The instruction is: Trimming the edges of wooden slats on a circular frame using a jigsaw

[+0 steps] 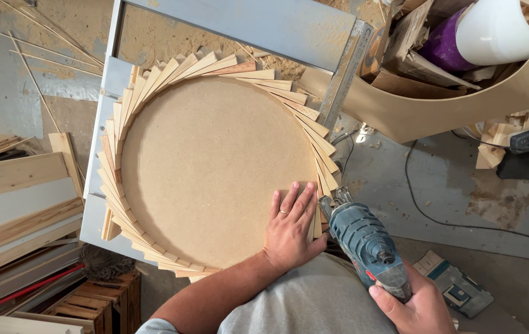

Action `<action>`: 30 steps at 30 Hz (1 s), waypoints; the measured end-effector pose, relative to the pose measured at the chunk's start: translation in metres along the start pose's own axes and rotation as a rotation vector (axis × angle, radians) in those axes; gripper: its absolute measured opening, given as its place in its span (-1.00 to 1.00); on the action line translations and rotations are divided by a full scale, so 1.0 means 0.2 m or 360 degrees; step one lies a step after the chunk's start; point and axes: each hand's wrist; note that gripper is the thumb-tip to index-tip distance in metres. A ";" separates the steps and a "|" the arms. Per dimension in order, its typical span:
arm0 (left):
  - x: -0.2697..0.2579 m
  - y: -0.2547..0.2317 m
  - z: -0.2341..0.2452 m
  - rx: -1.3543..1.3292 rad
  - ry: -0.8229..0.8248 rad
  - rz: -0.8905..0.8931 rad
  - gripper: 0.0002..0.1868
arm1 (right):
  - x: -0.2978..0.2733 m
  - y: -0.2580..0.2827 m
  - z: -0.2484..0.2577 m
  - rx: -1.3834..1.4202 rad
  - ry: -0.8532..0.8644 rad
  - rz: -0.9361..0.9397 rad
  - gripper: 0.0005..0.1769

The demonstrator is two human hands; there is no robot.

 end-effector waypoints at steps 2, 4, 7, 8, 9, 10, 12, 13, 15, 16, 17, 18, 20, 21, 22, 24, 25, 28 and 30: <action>0.00 0.00 0.00 -0.0008 -0.0003 -0.0002 -0.08 | 0.02 -0.04 0.01 0.0008 0.0013 0.0047 -0.41; 0.00 0.00 0.00 -0.0015 -0.0006 -0.0004 -0.09 | 0.02 -0.05 0.01 0.0016 0.0026 0.0095 -0.46; 0.00 0.00 0.01 -0.0016 -0.0013 -0.0014 -0.08 | 0.01 -0.01 0.00 0.0002 0.0010 0.0063 -0.43; 0.00 0.00 0.01 -0.0012 -0.0015 -0.0016 -0.10 | 0.01 0.01 0.00 -0.0012 0.0025 -0.0041 -0.37; 0.00 0.00 0.01 -0.0008 -0.0018 -0.0017 -0.11 | 0.00 0.03 0.00 -0.0026 0.0038 -0.0144 -0.30; 0.00 0.00 0.01 -0.0007 -0.0018 -0.0016 -0.11 | 0.00 0.03 0.00 -0.0026 0.0039 -0.0144 -0.30; 0.00 0.00 0.01 -0.0027 -0.0024 -0.0017 -0.08 | -0.01 0.04 0.00 0.0000 0.0014 0.0006 -0.43; 0.00 0.00 0.01 -0.0026 -0.0023 -0.0018 -0.08 | -0.01 0.03 0.00 0.0001 0.0014 0.0007 -0.43; 0.00 0.00 0.01 -0.0043 -0.0047 -0.0025 -0.15 | 0.00 0.03 0.00 0.0020 0.0066 -0.0126 -0.29; 0.00 0.00 0.02 -0.0045 -0.0045 -0.0029 -0.15 | 0.01 -0.02 0.01 0.0023 0.0063 -0.0129 -0.29; 0.00 0.01 0.02 -0.0053 -0.0020 -0.0026 -0.12 | 0.02 -0.06 0.02 0.0047 0.0064 -0.0006 -0.41; 0.00 0.01 0.02 -0.0062 0.0005 -0.0025 -0.09 | 0.02 -0.11 0.03 0.0070 0.0061 0.0118 -0.52; 0.00 0.01 0.02 -0.0049 0.0038 -0.0026 -0.06 | -0.01 -0.03 0.06 0.0148 0.0097 -0.0080 -0.36; 0.00 0.01 0.02 -0.0032 0.0069 -0.0021 -0.04 | -0.03 0.02 0.07 0.0224 0.0136 -0.0276 -0.14; -0.01 0.03 0.02 -0.0036 0.0065 -0.0029 -0.04 | -0.05 0.08 0.08 0.0226 0.0128 -0.0273 -0.14; -0.03 0.05 0.03 -0.0038 0.0117 -0.0054 -0.03 | -0.09 0.19 0.11 0.0169 0.0059 -0.0515 -0.17; -0.03 0.06 0.05 -0.0039 0.0114 -0.0056 -0.03 | -0.10 0.20 0.12 0.0169 0.0056 -0.0512 -0.17; -0.05 0.09 0.08 -0.0028 0.0043 -0.0110 -0.13 | -0.11 0.21 0.15 -0.0100 -0.0037 -0.0317 -0.32; -0.07 0.11 0.09 -0.0034 0.0100 -0.0107 -0.08 | -0.09 0.21 0.17 -0.0152 0.0007 -0.0279 -0.33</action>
Point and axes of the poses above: each hand's wrist, its own x-axis towards the middle knuckle, its own z-axis out of the back of the hand, y = z × x, and after that the axes turned 8 degrees about x, right-handed
